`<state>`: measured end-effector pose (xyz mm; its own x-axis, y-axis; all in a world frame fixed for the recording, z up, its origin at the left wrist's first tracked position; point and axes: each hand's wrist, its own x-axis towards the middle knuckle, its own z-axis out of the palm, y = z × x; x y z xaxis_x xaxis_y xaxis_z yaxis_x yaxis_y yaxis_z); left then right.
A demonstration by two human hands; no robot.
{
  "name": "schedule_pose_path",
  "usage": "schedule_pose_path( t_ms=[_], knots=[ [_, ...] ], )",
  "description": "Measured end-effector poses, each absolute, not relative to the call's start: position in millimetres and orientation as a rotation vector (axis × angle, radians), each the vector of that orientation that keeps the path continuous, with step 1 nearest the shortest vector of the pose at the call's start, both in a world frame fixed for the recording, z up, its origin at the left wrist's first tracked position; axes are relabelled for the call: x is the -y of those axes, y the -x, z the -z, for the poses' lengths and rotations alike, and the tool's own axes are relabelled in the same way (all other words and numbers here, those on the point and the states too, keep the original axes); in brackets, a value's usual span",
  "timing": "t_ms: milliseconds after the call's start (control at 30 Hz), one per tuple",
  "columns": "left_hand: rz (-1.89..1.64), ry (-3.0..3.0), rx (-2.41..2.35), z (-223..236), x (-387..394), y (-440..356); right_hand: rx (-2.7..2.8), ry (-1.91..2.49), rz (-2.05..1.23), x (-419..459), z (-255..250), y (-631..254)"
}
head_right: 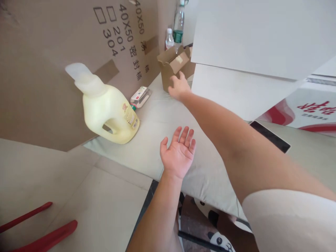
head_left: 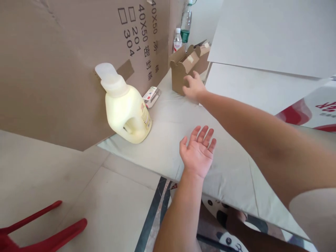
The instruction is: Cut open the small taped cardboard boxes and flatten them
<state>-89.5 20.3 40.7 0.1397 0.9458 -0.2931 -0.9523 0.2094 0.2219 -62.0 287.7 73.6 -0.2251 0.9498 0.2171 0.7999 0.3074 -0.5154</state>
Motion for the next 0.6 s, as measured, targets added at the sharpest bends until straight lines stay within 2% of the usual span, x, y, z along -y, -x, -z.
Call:
schedule_pose_path(
  t_ms=[133, 267, 400, 600],
  knots=[
    [-1.406, 0.098, -0.437, -40, -27, 95, 2.081, 1.465, -0.473, -345, -78, 78],
    [-1.42, 0.09, -0.44, -39, -31, 100, 2.154, 1.354, -0.459, -351, -74, 82],
    [-1.49, 0.084, -0.517, -37, -33, 103, 2.088, 1.291, -0.404, -291, -76, 70],
    [-1.826, 0.064, -0.885, -30, -33, 110, 1.896, 1.091, -0.356, -133, -84, -4]
  ],
)
